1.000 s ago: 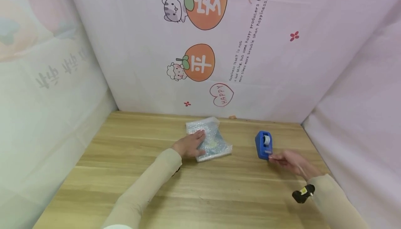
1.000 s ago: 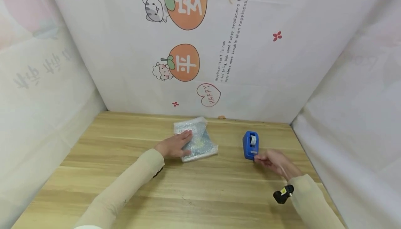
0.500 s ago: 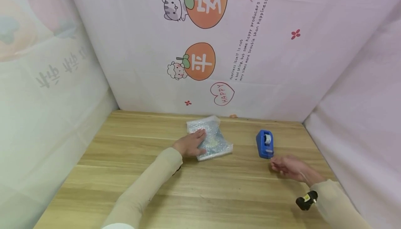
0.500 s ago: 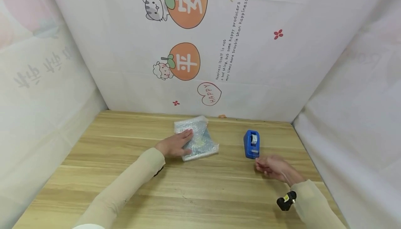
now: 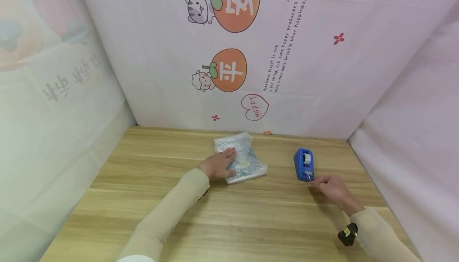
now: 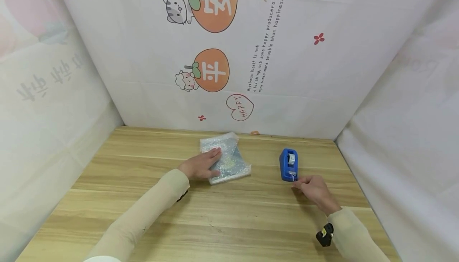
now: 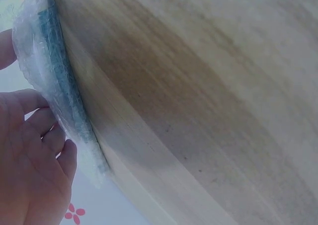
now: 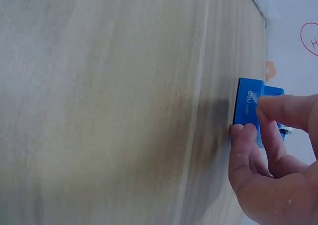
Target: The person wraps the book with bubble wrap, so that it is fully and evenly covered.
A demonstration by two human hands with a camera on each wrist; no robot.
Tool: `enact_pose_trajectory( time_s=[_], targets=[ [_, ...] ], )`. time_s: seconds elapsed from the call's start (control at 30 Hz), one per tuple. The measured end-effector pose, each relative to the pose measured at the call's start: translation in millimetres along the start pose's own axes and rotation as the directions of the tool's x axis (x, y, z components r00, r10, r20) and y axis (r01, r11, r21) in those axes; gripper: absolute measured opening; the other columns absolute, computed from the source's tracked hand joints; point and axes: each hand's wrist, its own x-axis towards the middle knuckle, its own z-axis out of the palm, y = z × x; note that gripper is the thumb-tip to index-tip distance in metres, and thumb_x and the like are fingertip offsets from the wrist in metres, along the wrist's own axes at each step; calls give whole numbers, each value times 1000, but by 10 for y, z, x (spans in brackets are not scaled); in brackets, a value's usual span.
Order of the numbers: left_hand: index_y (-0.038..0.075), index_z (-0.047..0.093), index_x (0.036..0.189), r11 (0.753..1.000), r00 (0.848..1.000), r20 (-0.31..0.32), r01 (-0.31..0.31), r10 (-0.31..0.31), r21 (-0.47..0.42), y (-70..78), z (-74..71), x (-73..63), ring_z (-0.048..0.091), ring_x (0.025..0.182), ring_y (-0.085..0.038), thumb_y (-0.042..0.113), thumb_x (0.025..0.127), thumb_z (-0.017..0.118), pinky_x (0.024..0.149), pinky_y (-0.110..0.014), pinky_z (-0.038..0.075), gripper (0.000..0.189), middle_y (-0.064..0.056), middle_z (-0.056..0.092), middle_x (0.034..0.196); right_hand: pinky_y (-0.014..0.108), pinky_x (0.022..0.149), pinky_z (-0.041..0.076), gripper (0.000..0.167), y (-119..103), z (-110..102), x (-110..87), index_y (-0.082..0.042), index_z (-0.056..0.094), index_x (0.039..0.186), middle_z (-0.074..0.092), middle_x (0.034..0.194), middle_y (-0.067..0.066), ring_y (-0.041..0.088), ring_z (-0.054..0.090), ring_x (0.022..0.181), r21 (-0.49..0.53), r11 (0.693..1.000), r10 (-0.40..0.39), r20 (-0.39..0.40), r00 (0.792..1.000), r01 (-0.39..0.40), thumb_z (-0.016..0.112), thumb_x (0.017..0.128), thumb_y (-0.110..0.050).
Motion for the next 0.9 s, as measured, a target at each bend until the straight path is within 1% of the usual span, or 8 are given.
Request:
enact_pose_trajectory(
  time_s=[0.07,0.2,0.43,0.5,0.57,0.67,0.77,0.9],
  targets=[
    [-3,24,166,1000,1000,2,3,-3,-1,5,-5,-1,17,166,-36,44,107,52,136,-46,20,80,-19,18,177,59,107,51,31,-1,7,0,1,78,111,59,148,30,54,49,141,10,1000,-4,-14,1000,4,62,104,-25],
    [-2,24,166,1000,1000,10,12,-12,-2,9,-1,-3,16,166,-36,45,106,52,136,-45,20,81,-18,17,177,57,107,51,30,3,27,3,1,78,109,59,148,29,53,49,142,28,1000,6,-37,999,-5,64,103,-25],
    [0,23,167,1000,1000,18,25,-25,-7,20,12,9,15,166,-33,46,107,52,137,-43,19,81,-16,15,178,68,119,41,31,60,21,-23,5,76,106,49,154,33,57,42,147,60,998,-10,-4,1000,11,61,107,-23],
    [0,23,167,1000,1000,18,23,-22,-5,26,13,14,15,166,-33,46,106,52,137,-43,19,82,-16,16,178,60,113,50,30,85,-6,-67,4,77,106,57,149,32,54,53,139,32,999,-43,2,999,43,63,106,-23],
    [1,22,167,1000,999,23,24,-24,-1,26,15,19,14,167,-33,47,107,51,137,-43,18,82,-16,15,178,46,99,59,28,87,-50,-118,3,77,106,68,136,29,45,66,123,-10,995,-96,3,995,96,66,105,-22],
    [1,22,167,1000,999,17,27,-27,1,20,16,24,14,167,-32,46,107,51,137,-43,18,81,-16,14,178,26,79,56,23,20,-128,-185,1,76,106,76,113,17,22,68,103,-67,979,-190,14,982,190,68,104,-20],
    [0,21,167,1000,1000,14,28,-28,-1,14,14,17,14,166,-33,45,107,50,137,-43,18,81,-16,14,178,23,73,54,20,-105,-185,-224,1,74,108,77,102,11,14,67,92,-61,962,-262,52,964,265,66,105,-17],
    [-1,22,167,1000,1000,12,16,-16,-4,21,1,2,15,166,-34,45,107,51,136,-44,19,81,-17,15,178,25,68,55,17,-304,-212,-233,2,72,109,75,96,12,13,68,84,-3,942,-332,115,936,335,63,106,-13]
  ],
)
